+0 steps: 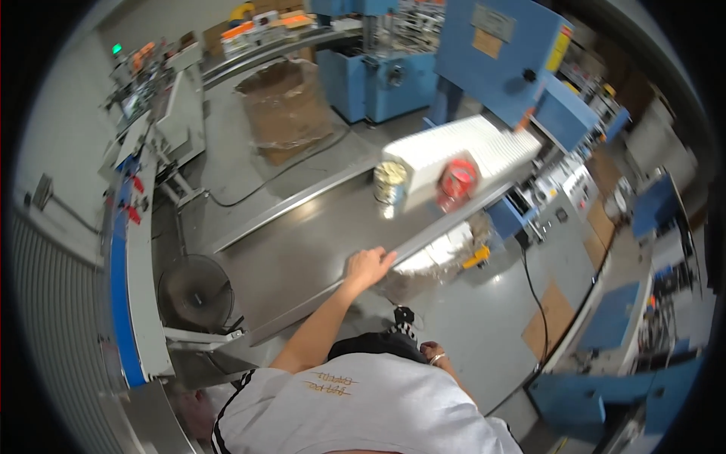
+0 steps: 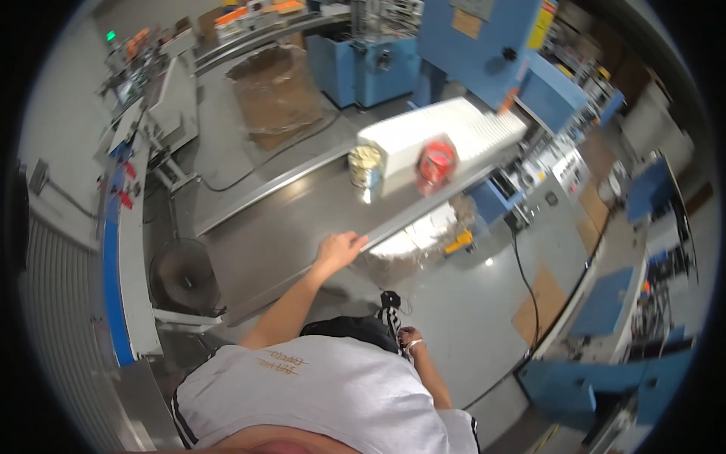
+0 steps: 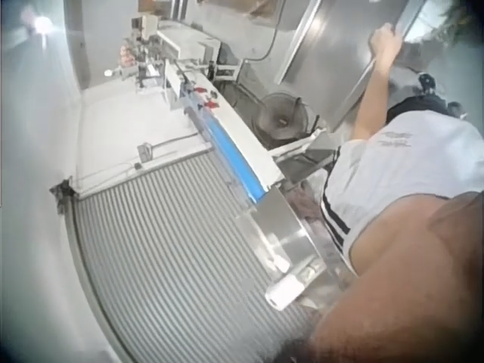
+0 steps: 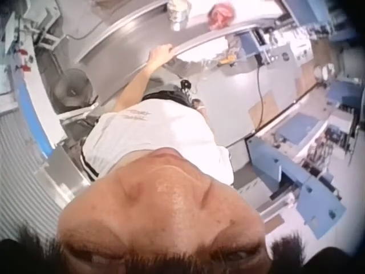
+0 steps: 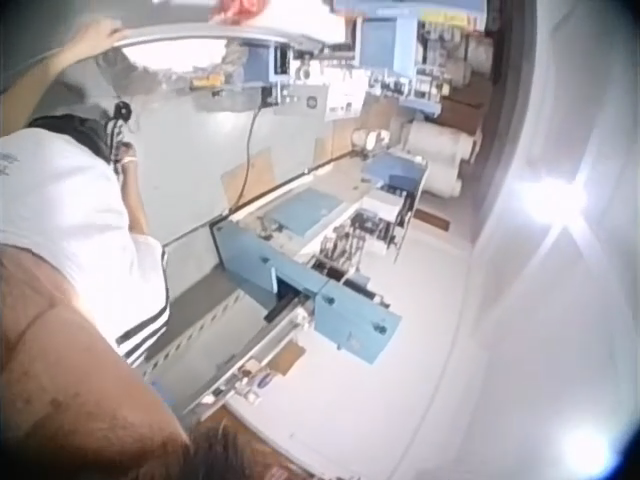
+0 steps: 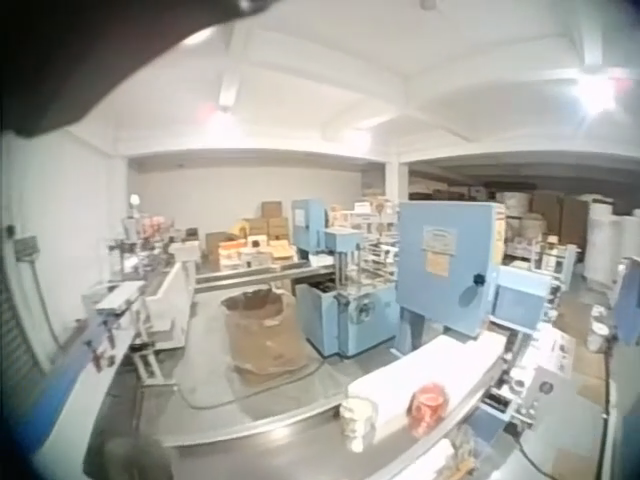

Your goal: Folding stacks of paper and placing them onto a moving conveyor belt in a paper mill or factory setting.

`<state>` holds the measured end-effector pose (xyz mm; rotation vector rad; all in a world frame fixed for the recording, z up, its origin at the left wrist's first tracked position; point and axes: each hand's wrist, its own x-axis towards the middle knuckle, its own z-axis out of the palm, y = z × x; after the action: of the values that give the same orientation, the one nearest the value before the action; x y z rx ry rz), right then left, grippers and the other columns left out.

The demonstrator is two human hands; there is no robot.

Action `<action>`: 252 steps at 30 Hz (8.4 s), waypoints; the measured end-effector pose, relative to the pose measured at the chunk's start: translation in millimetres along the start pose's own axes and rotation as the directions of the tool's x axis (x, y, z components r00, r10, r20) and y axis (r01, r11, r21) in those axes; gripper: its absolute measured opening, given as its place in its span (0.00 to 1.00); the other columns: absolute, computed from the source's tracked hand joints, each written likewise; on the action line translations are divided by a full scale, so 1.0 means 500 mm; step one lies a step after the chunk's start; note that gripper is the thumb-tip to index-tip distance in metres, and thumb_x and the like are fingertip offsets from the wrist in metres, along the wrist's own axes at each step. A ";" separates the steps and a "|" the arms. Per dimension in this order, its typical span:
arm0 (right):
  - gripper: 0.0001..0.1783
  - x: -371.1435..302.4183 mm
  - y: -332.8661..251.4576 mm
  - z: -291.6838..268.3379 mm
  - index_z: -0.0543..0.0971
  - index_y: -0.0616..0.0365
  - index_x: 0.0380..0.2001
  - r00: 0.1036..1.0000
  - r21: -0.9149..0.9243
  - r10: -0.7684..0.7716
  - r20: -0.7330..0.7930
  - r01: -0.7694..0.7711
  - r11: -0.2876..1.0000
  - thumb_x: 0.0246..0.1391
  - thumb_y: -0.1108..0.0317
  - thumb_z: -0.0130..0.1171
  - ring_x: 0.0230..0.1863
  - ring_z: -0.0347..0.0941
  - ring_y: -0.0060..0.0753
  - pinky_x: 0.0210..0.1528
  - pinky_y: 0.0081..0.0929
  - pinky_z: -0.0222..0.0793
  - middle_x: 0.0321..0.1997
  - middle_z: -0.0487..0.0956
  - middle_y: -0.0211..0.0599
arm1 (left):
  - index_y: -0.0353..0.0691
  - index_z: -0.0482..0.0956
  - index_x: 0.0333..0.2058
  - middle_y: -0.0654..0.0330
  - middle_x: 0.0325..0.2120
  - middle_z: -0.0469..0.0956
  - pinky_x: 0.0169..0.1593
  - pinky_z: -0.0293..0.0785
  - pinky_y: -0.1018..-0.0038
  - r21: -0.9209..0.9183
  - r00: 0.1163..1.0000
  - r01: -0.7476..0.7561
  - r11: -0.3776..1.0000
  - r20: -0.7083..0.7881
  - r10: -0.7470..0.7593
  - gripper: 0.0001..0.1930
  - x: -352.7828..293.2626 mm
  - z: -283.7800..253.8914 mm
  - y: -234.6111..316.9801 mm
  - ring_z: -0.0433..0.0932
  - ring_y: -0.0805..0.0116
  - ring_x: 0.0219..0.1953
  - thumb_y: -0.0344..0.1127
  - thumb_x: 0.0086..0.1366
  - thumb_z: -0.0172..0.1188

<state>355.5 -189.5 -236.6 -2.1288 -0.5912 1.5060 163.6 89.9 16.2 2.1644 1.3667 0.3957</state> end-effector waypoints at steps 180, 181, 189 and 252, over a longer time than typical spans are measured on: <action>0.48 -0.101 -0.915 -0.150 0.64 0.62 0.53 0.634 -0.791 -0.771 0.052 0.498 0.356 0.47 0.28 0.52 0.31 0.78 0.61 0.35 0.50 0.74 0.28 0.80 0.57 | 0.32 0.63 0.58 0.52 0.52 0.73 0.54 0.72 0.66 -0.914 0.876 0.209 0.347 0.017 -0.483 0.38 0.114 -0.216 -0.172 0.73 0.60 0.53 0.35 0.51 0.72; 0.48 -0.118 -0.896 -0.137 0.63 0.61 0.54 0.707 -0.778 -0.702 0.083 0.486 0.398 0.45 0.28 0.54 0.36 0.78 0.62 0.38 0.49 0.74 0.33 0.80 0.59 | 0.33 0.59 0.60 0.51 0.54 0.71 0.56 0.71 0.65 -0.915 0.864 0.250 0.317 0.063 -0.500 0.42 0.119 -0.217 -0.155 0.72 0.59 0.54 0.36 0.50 0.73; 0.45 -0.182 -0.863 -0.135 0.66 0.52 0.54 0.351 -0.667 -0.924 0.154 0.726 0.165 0.30 0.54 0.73 0.46 0.70 0.57 0.45 0.46 0.72 0.48 0.70 0.50 | 0.31 0.50 0.64 0.50 0.60 0.64 0.64 0.57 0.67 -0.853 0.839 0.316 0.415 0.047 -0.543 0.51 0.114 -0.204 -0.176 0.63 0.59 0.62 0.44 0.50 0.73; 0.48 -0.076 -0.889 0.021 0.59 0.62 0.63 0.682 0.091 -0.484 0.548 0.527 0.845 0.42 0.61 0.72 0.64 0.61 0.36 0.66 0.32 0.52 0.62 0.68 0.39 | 0.35 0.50 0.64 0.52 0.59 0.64 0.63 0.57 0.65 -0.857 0.806 0.329 0.397 0.036 -0.590 0.50 -0.214 -0.291 -0.299 0.62 0.59 0.62 0.50 0.52 0.71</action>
<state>298.8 145.3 53.4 -1.3487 -1.3395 1.7575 -68.3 86.0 50.5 0.8718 1.4302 0.9284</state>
